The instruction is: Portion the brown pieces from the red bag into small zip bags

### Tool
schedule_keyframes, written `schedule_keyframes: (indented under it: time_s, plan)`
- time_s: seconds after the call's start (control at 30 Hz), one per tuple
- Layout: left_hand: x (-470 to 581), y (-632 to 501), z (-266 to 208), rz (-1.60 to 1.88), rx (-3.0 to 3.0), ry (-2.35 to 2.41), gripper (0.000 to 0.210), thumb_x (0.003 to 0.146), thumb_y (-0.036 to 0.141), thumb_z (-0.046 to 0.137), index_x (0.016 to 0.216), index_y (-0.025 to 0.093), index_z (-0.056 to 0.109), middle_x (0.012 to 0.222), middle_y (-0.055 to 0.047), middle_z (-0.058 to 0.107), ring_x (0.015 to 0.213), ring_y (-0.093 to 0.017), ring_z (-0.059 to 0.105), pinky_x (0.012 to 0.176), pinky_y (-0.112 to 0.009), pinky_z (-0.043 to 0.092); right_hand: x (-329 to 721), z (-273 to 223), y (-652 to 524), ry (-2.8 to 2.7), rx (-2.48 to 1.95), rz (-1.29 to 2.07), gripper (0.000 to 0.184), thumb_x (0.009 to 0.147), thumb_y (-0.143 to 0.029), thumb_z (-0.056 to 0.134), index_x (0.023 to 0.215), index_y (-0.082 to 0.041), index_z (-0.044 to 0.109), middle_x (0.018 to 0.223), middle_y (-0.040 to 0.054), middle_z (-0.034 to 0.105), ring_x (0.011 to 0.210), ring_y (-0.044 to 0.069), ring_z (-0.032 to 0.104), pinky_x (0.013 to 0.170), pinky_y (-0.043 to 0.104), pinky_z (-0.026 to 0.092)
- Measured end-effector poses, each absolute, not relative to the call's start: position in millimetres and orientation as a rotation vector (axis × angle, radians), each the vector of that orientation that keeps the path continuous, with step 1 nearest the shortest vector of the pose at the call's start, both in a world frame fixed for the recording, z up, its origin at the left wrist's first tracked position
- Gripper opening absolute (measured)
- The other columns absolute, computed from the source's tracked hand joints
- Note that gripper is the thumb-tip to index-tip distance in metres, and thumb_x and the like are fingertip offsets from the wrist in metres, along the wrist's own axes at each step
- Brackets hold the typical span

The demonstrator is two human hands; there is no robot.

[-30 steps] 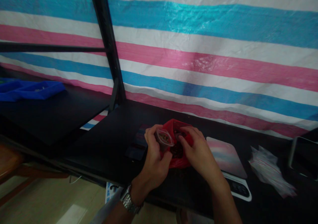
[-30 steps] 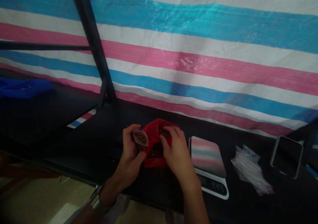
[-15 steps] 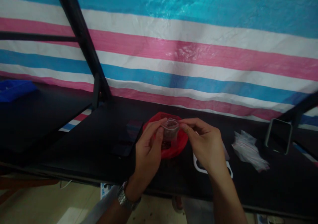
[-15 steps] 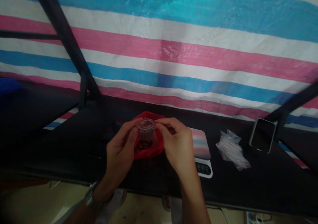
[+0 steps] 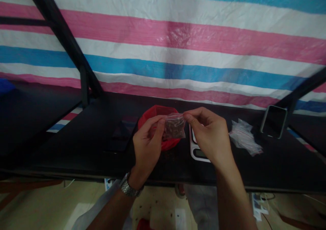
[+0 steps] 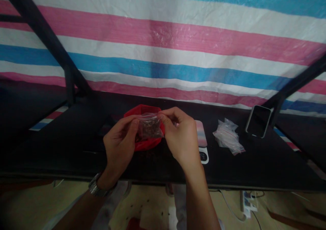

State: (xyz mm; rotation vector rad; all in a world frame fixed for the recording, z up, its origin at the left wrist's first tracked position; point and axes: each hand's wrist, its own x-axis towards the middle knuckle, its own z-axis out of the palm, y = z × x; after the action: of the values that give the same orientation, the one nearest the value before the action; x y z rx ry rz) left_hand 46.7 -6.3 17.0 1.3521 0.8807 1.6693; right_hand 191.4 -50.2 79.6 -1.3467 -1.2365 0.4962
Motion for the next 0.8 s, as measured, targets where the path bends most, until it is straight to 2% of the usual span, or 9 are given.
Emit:
schedule_keyframes:
  time_s: [0.13,0.3,0.4,0.5,0.57,0.8]
  plan:
    - [51,-7,14,1.637,1.457,0.778,0.015,0.099,0.033,0.072,0.105,0.023,0.082,0.102,-0.001,0.085,0.089,-0.015,0.081,0.077,-0.021,0.065,191,79,-51,-1.216,-1.279,0.633,0.012,0.089,-0.03,0.075,0.085,-0.019,0.077,0.079,0.0024,0.079,0.076,0.019,0.074,0.066,0.027,0.055]
    - [52,-7,13,1.624,1.474,0.754,0.011,0.099,0.03,0.072,0.103,0.024,0.081,0.099,0.0,0.084,0.088,-0.012,0.08,0.077,-0.018,0.063,189,75,-50,-1.285,-1.279,0.681,0.011,0.089,-0.029,0.075,0.084,-0.02,0.079,0.085,0.0032,0.082,0.077,0.017,0.074,0.069,0.027,0.054]
    - [51,-7,12,1.608,1.477,0.784,0.013,0.1,0.032,0.072,0.106,0.024,0.08,0.1,-0.001,0.082,0.08,-0.01,0.075,0.069,-0.017,0.06,203,77,-53,-1.275,-1.278,0.637,0.011,0.088,-0.03,0.075,0.084,-0.02,0.078,0.082,0.0021,0.08,0.074,0.016,0.072,0.067,0.026,0.053]
    - [49,-7,12,1.644,1.43,0.822,0.015,0.102,0.032,0.068,0.11,0.023,0.077,0.091,0.001,0.077,0.065,-0.007,0.065,0.056,-0.016,0.054,238,75,-58,-1.209,-1.347,0.522,0.015,0.086,-0.034,0.077,0.085,-0.02,0.077,0.078,0.0013,0.077,0.069,0.015,0.069,0.063,0.026,0.051]
    - [47,-7,12,1.675,1.439,0.825,0.014,0.103,0.03,0.065,0.108,0.022,0.076,0.083,0.002,0.072,0.061,-0.007,0.06,0.054,-0.016,0.051,265,66,-60,-1.145,-1.442,0.458,0.02,0.083,-0.039,0.077,0.087,-0.019,0.077,0.076,0.0018,0.076,0.068,0.016,0.068,0.063,0.027,0.051]
    - [36,-9,6,1.741,1.691,0.948,0.015,0.102,0.017,0.061,0.101,0.021,0.075,0.083,0.003,0.069,0.066,-0.008,0.062,0.062,-0.018,0.052,319,18,-52,-0.958,-1.838,0.185,0.033,0.081,-0.047,0.071,0.084,-0.016,0.081,0.088,0.0152,0.083,0.085,0.03,0.075,0.082,0.043,0.055]
